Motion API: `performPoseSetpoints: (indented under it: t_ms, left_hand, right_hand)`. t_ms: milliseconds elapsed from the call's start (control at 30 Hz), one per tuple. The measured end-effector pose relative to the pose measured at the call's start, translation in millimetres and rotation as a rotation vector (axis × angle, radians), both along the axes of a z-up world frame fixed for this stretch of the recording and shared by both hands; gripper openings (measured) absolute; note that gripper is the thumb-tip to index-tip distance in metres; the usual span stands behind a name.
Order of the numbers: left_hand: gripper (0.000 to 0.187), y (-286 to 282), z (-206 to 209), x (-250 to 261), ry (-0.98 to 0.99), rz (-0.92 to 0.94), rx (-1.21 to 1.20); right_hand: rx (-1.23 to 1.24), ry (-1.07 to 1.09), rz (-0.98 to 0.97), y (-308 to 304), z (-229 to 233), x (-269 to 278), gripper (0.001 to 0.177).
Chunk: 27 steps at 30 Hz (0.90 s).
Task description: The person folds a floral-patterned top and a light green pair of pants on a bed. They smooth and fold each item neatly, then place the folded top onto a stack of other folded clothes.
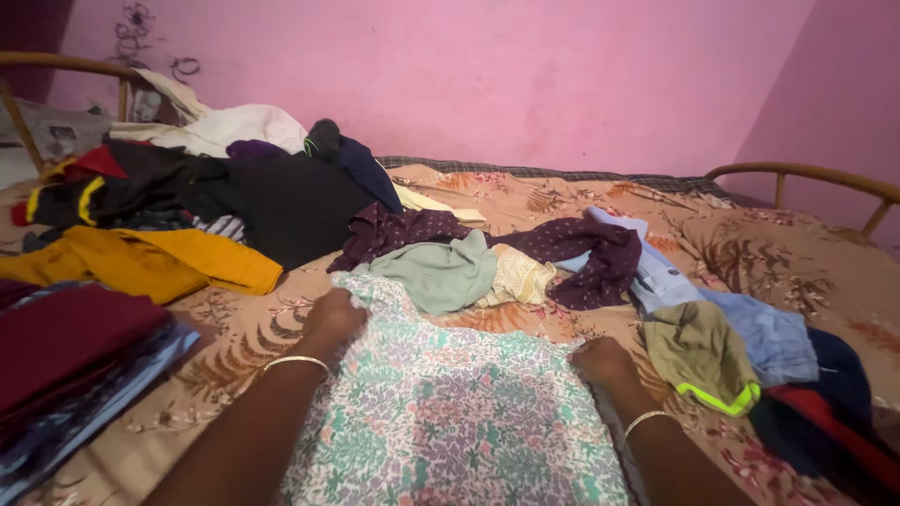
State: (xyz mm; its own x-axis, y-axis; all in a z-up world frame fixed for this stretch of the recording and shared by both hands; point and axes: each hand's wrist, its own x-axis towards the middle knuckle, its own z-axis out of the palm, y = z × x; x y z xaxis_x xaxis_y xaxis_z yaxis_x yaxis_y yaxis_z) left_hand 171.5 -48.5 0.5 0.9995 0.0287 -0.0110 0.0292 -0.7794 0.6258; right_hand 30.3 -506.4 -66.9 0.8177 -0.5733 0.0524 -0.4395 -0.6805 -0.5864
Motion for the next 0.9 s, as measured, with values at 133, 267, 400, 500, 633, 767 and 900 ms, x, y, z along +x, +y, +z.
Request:
performPoseSetpoints:
  t_ms: [133,267,400,500,633,767,900]
  left_hand:
    - [0.059,0,-10,32,-0.167,0.021,-0.073]
    - [0.059,-4,-27,51,-0.202,-0.001,-0.062]
    - [0.062,-3,-35,54,-0.196,0.007,-0.136]
    - [0.057,1,-31,52,-0.303,-0.014,-0.247]
    - [0.05,-2,-20,45,-0.348,0.014,-0.348]
    - [0.06,-7,-9,29,-0.275,0.023,-0.316]
    - [0.077,-6,-1,-2,-0.639,-0.022,-0.191]
  right_hand:
    - [0.024,0.118,-0.004,-10,9,22,0.036]
    - [0.341,0.11,0.006,-1,21,24,0.05]
    - [0.301,-0.024,0.145,7,25,20,0.041]
    - [0.331,-0.264,0.174,10,26,31,0.031]
    - [0.114,-0.482,0.129,2,22,50,0.03]
    - [-0.206,-0.288,0.317,1,7,57,0.033]
    - [0.177,-0.396,0.266,3,15,31,0.029]
